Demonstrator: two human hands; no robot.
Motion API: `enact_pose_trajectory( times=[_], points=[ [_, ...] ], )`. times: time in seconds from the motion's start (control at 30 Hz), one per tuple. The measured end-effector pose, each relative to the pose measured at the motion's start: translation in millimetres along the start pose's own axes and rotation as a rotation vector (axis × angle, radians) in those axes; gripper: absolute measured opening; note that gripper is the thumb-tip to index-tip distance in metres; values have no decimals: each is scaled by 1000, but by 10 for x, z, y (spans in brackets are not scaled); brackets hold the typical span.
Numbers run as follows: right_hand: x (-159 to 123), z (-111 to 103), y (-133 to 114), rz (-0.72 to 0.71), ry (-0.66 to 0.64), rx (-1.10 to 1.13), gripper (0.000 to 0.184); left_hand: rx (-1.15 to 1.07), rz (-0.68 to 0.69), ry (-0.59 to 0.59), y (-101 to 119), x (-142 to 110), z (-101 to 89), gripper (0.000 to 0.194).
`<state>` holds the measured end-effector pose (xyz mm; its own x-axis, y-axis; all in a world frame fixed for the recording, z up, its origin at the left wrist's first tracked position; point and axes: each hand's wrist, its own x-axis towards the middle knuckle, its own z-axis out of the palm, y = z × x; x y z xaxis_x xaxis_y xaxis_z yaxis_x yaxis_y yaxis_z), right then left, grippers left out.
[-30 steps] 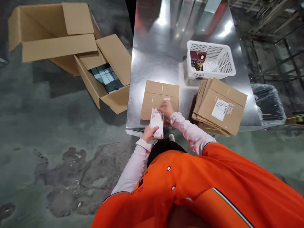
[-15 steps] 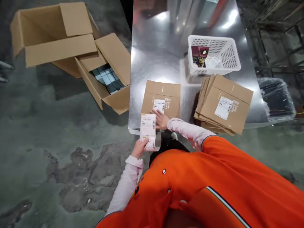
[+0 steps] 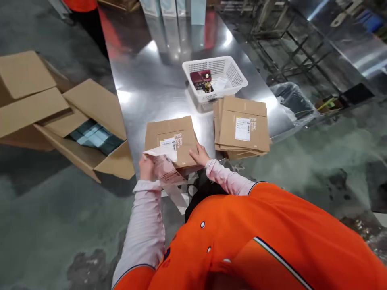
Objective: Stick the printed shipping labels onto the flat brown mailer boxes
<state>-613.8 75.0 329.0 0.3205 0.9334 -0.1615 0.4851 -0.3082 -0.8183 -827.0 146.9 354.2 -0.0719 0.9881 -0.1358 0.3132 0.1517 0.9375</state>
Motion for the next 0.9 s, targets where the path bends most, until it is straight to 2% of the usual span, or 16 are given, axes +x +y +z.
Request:
enact_pose_trajectory(
  times=[0.07,0.13,0.2,0.27,0.3,0.33,0.37,0.4,0.43,0.47,0.57,0.63,0.7,0.73,0.8,0.9],
  points=[
    [-11,-305,-7,-95,95,257,70,1,25,-16,185,-140,-84,33],
    [-48,-890,74,-187,209,339,78,65,103,-46,348,-296,-210,24],
    [-122,-1677,231,-231,294,288,83,164,194,-78,464,-435,-319,27],
    [-217,-2458,396,-206,333,222,85,139,202,-87,523,-547,-346,34],
    [-262,-2764,449,-153,383,134,85,79,174,-76,534,-598,-316,28],
    [-299,-2974,468,-95,495,29,90,-10,125,-56,538,-651,-256,22],
    [-325,-3067,446,-48,569,-60,94,-107,72,-30,538,-709,-172,23],
    [-340,-3035,382,-22,604,-117,97,-195,24,-4,538,-775,-70,27],
    [-347,-2882,283,-23,565,-123,98,-267,-17,13,539,-848,38,32],
    [-351,-2623,159,-48,431,-76,98,-324,-52,18,543,-927,142,36],
    [-422,-1502,-231,-135,-210,249,88,-353,-115,-64,565,-1148,345,40],
    [-556,-803,-400,-124,-340,432,63,-304,-97,-177,573,-1228,346,39],
    [-704,-363,-476,-108,-427,493,47,-351,-78,-200,562,-1239,256,40],
    [-751,-248,-495,-113,-481,489,45,-399,-77,-164,546,-1227,193,41],
    [-745,-170,-535,-143,-553,470,46,-446,-92,-71,489,-1197,69,39],
    [-550,-191,-652,-182,-507,423,38,-394,-125,-68,348,-1193,-15,32]
  ],
)
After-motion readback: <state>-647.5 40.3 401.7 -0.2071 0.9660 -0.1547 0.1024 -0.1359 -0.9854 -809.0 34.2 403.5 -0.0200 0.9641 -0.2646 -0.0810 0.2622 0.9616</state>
